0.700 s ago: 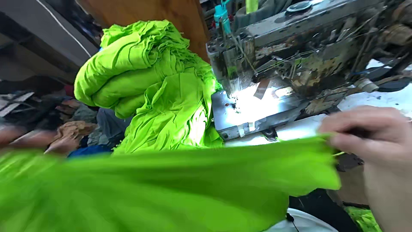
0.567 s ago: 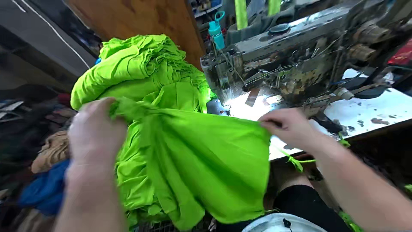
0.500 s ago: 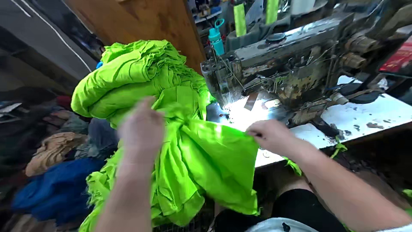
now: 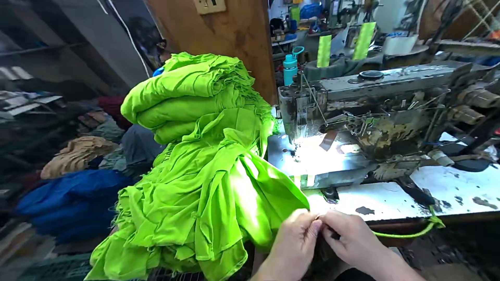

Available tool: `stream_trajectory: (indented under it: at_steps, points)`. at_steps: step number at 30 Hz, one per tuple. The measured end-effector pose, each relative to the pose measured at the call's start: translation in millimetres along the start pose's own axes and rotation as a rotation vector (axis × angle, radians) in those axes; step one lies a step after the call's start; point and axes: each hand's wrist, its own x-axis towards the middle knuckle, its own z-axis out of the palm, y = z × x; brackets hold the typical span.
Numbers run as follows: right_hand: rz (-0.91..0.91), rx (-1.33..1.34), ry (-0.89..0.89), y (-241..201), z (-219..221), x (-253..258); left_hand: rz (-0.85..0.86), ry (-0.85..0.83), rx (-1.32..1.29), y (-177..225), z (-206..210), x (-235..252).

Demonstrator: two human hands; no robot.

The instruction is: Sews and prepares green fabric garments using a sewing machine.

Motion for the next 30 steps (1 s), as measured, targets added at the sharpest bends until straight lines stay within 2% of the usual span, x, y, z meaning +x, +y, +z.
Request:
stream_trajectory:
  at_steps: [3,5,7,8,9,12,13,15,17,19,22,24,27,30]
  points:
    - [-0.01,0.038,0.0,-8.7,14.3,-13.3,0.067,0.188,-0.181,-13.1,14.1,-12.5]
    - [0.185,0.003,-0.134,-14.4,9.7,-19.9,-0.007,0.206,-0.277,-13.4,4.4,-16.1]
    - [0.48,0.041,-0.399,-15.0,-9.3,-11.8,-0.179,0.119,-0.442,-4.5,-15.3,-16.0]
    - [0.557,0.062,-0.487,-13.0,-19.0,-5.6,-0.271,0.071,-0.534,1.4,-25.7,-14.7]
    - [0.536,0.061,-0.47,-12.5,-26.0,-3.0,-0.333,0.039,-0.623,6.3,-33.6,-13.9]
    - [0.073,0.02,-0.023,-7.2,-23.8,-2.6,-0.349,0.004,-0.858,9.8,-37.7,-12.2]
    - [-0.053,0.039,0.056,-7.1,-20.5,1.2,-0.335,-0.006,-0.911,10.0,-35.4,-11.5]
    - [-0.208,0.04,0.092,-9.5,-13.6,8.5,-0.304,-0.031,-0.962,10.6,-29.8,-9.7]
    - [-0.29,0.063,0.093,-11.1,-7.1,12.5,-0.288,-0.052,-0.964,13.5,-25.4,-8.2]
    - [-0.299,0.111,0.119,-10.0,-4.2,12.1,-0.28,-0.056,-0.915,17.1,-23.6,-8.8]
    - [-0.126,0.253,0.205,-3.9,-4.9,8.1,-0.185,-0.079,-0.7,16.9,-28.8,-11.1]
    - [-0.076,0.343,0.248,-0.4,-3.9,6.8,-0.134,-0.078,-0.557,15.4,-31.9,-11.4]
    - [-0.078,0.37,0.235,-4.0,-5.3,8.2,-0.127,-0.064,-0.528,13.6,-33.7,-9.1]
    - [-0.016,0.289,0.163,9.1,-3.2,6.6,-0.092,-0.008,-0.562,12.4,-34.7,-11.0]
